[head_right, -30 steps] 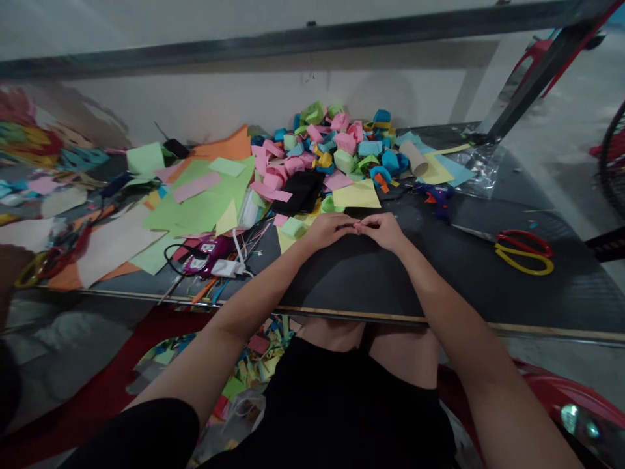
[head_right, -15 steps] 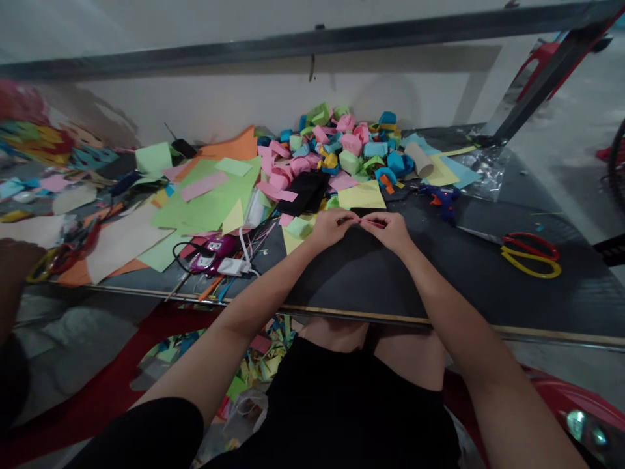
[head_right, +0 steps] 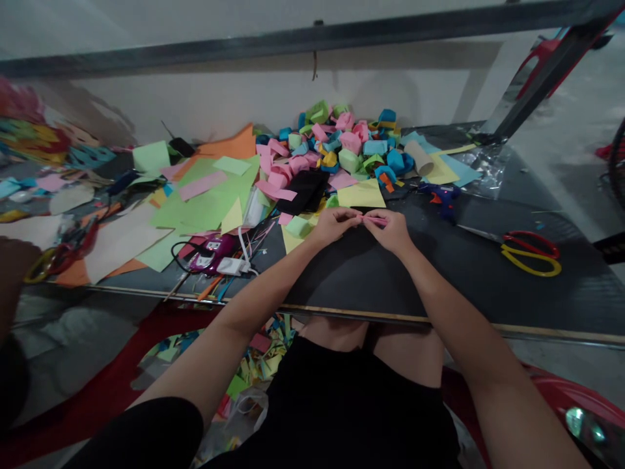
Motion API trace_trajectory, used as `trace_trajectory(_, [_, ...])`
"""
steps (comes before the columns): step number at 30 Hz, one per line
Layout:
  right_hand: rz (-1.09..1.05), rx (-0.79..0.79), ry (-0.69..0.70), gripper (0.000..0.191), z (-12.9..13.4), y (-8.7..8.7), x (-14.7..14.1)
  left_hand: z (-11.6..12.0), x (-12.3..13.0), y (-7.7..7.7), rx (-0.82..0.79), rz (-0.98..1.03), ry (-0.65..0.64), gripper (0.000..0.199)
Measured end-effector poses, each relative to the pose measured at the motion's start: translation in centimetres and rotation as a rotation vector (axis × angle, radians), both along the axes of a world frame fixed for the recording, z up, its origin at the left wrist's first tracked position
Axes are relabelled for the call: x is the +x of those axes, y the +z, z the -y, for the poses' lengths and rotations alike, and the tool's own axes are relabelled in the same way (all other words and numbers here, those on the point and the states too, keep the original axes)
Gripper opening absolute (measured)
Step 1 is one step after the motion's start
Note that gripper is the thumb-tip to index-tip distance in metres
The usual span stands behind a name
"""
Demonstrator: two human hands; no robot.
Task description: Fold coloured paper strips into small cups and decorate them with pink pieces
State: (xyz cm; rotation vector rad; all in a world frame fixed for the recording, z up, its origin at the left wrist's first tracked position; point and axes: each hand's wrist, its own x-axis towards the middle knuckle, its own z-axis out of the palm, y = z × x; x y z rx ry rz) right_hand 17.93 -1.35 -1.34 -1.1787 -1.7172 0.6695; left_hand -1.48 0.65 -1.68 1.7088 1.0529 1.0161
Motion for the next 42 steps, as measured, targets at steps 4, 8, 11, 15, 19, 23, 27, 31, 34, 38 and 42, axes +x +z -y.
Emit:
trace_trajectory(4, [0.011, 0.018, -0.026, 0.031, -0.1, -0.3, 0.1, 0.1, 0.1, 0.1, 0.011, -0.012, -0.004, 0.020])
trace_trajectory(8, [-0.005, 0.024, -0.019, 0.030, 0.1, 0.0, -0.1, 0.4, 0.1, 0.4, 0.048, -0.030, 0.001, 0.017])
trace_trajectory(11, [0.006, 0.008, 0.008, 0.030, 0.3, 0.4, -0.1, 0.5, 0.0, 0.6, 0.071, -0.064, -0.026, 0.013])
trace_trajectory(15, [0.019, 0.001, 0.020, 0.033, 0.3, 0.6, 0.0, 0.6, -0.2, 0.7, 0.115, -0.080, -0.040, 0.012])
trace_trajectory(19, [-0.034, -0.026, 0.030, 0.038, 0.1, 0.5, 0.0, 0.4, -0.2, 0.7, 0.090, -0.086, -0.001, 0.015])
trace_trajectory(23, [-0.039, -0.020, 0.033, 0.042, -0.1, 0.2, 0.1, 0.2, -0.1, 0.6, 0.045, -0.070, 0.012, 0.018])
trace_trajectory(27, [-0.049, 0.003, 0.031, 0.040, -0.2, 0.0, 0.1, 0.2, 0.0, 0.5, 0.041, -0.082, 0.013, 0.020])
trace_trajectory(31, [-0.104, -0.011, 0.035, 0.040, -0.2, -0.2, 0.0, 0.2, 0.1, 0.3, 0.027, -0.063, 0.028, 0.022])
trace_trajectory(34, [-0.124, -0.032, 0.038, 0.039, -0.2, -0.3, 0.0, 0.4, 0.2, 0.3, 0.009, -0.044, 0.039, 0.021])
trace_trajectory(38, [-0.098, -0.026, 0.040, 0.039, -0.4, -0.4, 0.2, 0.6, 0.3, 0.6, -0.007, -0.025, 0.037, 0.018])
trace_trajectory(42, [-0.038, 0.010, 0.020, 0.037, -0.6, -0.5, 0.4, 0.6, 0.4, 0.6, 0.006, -0.037, 0.038, 0.019])
